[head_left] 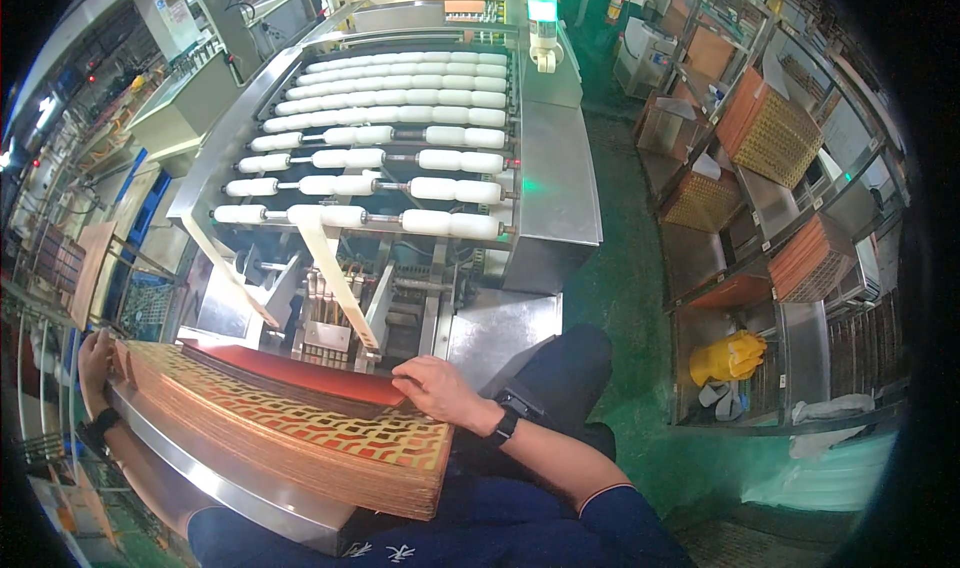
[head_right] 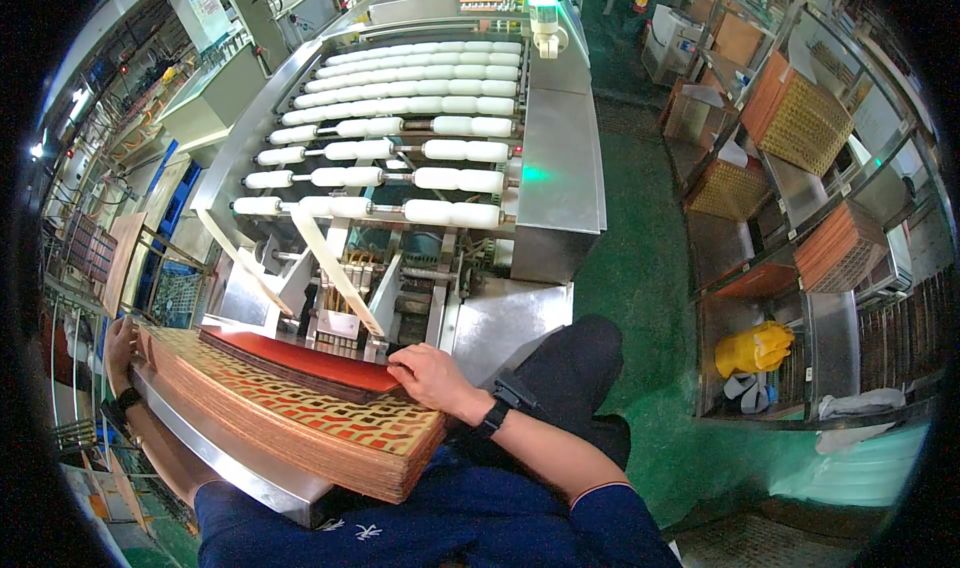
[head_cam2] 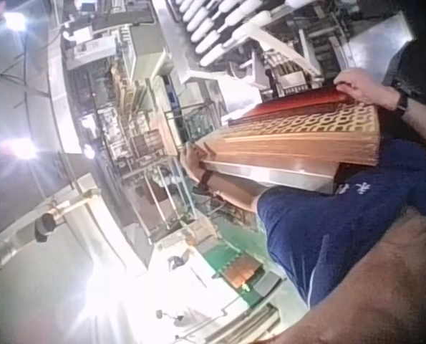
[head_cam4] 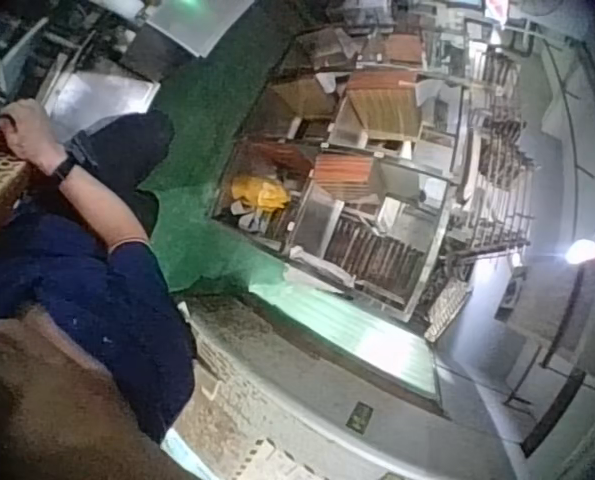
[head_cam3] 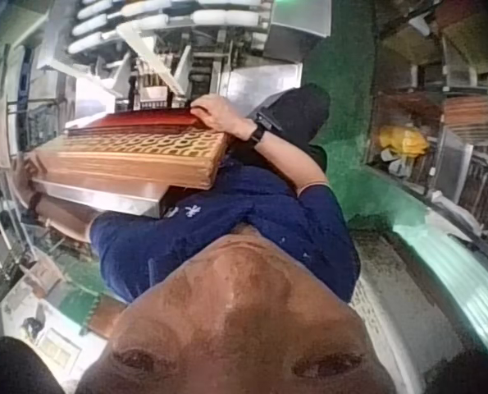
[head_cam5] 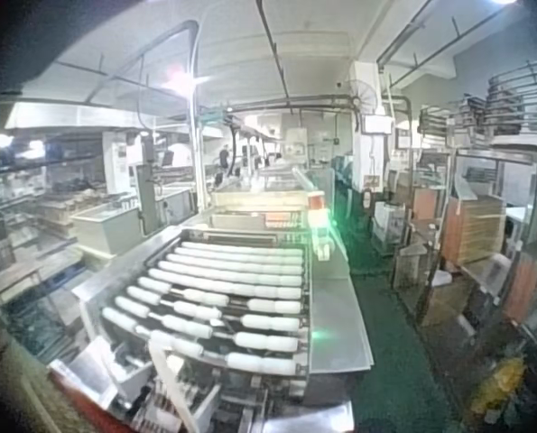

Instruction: The person is feeding thin copper sheets into a roller-based fabrication machine.

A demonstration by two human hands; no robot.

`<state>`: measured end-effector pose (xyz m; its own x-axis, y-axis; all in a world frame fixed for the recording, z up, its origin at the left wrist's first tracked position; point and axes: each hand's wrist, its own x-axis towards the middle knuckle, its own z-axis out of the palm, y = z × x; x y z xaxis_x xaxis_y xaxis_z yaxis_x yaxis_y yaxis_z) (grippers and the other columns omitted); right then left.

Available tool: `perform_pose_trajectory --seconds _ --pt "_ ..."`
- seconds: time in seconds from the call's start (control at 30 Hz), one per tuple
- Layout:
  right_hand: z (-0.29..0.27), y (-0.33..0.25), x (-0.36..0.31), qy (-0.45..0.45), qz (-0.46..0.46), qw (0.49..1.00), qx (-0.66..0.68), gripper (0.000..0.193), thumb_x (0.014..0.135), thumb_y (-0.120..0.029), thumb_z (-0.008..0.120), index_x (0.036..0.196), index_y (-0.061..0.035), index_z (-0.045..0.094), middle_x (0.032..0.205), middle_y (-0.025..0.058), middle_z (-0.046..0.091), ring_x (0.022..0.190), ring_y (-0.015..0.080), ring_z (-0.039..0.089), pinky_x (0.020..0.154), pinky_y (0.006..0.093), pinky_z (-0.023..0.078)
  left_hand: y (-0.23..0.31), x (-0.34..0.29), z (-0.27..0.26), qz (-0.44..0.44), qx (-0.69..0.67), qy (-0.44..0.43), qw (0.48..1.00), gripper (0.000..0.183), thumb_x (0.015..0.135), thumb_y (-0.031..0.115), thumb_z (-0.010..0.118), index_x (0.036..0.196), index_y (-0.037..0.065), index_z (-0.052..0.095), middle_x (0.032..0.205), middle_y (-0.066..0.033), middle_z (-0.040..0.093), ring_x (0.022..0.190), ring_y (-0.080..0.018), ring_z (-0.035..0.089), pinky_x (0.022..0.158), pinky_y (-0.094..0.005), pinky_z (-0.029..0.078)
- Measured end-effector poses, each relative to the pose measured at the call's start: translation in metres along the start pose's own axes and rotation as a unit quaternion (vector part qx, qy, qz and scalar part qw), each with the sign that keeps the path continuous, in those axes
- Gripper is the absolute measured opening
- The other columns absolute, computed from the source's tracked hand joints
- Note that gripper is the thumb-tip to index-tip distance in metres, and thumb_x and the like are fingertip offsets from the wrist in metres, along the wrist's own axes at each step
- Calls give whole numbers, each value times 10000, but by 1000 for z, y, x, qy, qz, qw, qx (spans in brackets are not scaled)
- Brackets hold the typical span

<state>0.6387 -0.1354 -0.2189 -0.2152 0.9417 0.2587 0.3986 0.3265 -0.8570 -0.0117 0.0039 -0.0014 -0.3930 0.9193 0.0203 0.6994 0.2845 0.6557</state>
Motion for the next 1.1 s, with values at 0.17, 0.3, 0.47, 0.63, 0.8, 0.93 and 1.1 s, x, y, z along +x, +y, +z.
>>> perform_pose_trajectory --seconds 0.17,0.3,0.47,0.63,0.8,0.93,1.1 --pt "1 2 0 6 -11 1000 10 217 947 -233 671 1014 -28 698 967 170 706 928 372 659 810 453 530 6 -5 3 -2 3 19 1000 457 998 439 619 1119 3 682 886 -46 656 761 -122 599 655 -284 478" --pt "1 3 1 -2 -1 1000 7 211 952 -230 663 1009 -29 691 962 174 701 922 379 652 806 457 524 8 -6 2 -1 11 11 1000 469 999 446 614 1122 -1 683 896 -46 656 770 -122 597 657 -284 476" --pt "2 6 0 4 -13 1000 3 228 950 -250 662 1011 -32 690 960 173 696 935 388 647 819 474 523 8 -5 2 16 -11 16 1000 462 1004 434 605 1144 -1 666 911 -47 659 746 -139 595 652 -286 479" --pt "3 6 0 -3 8 1000 -4 208 933 -236 689 1004 -41 704 939 157 703 923 374 663 821 453 534 15 -11 1 -5 7 -7 1000 532 990 486 620 1126 -25 673 914 -55 660 768 -145 610 661 -291 495" --pt "0 2 3 -10 -1 1000 0 204 921 -199 714 1027 -25 702 943 153 715 896 367 667 785 440 533 28 -21 6 -18 36 37 999 596 964 510 649 1241 -18 666 1009 -98 713 829 -158 655 719 -300 529" --pt "-2 -3 6 -6 -4 1000 11 196 915 -167 725 1035 -13 699 930 156 713 887 356 666 772 428 525 35 -25 9 -37 25 30 999 603 963 506 654 1262 -17 656 1039 -108 710 850 -166 651 755 -301 526" --pt "-3 -3 6 -9 11 1000 9 193 905 -144 736 1039 -10 698 927 161 708 881 351 673 773 417 532 40 -24 10 -28 32 28 999 597 969 490 651 1281 -19 646 1073 -120 703 861 -177 652 721 -324 540"
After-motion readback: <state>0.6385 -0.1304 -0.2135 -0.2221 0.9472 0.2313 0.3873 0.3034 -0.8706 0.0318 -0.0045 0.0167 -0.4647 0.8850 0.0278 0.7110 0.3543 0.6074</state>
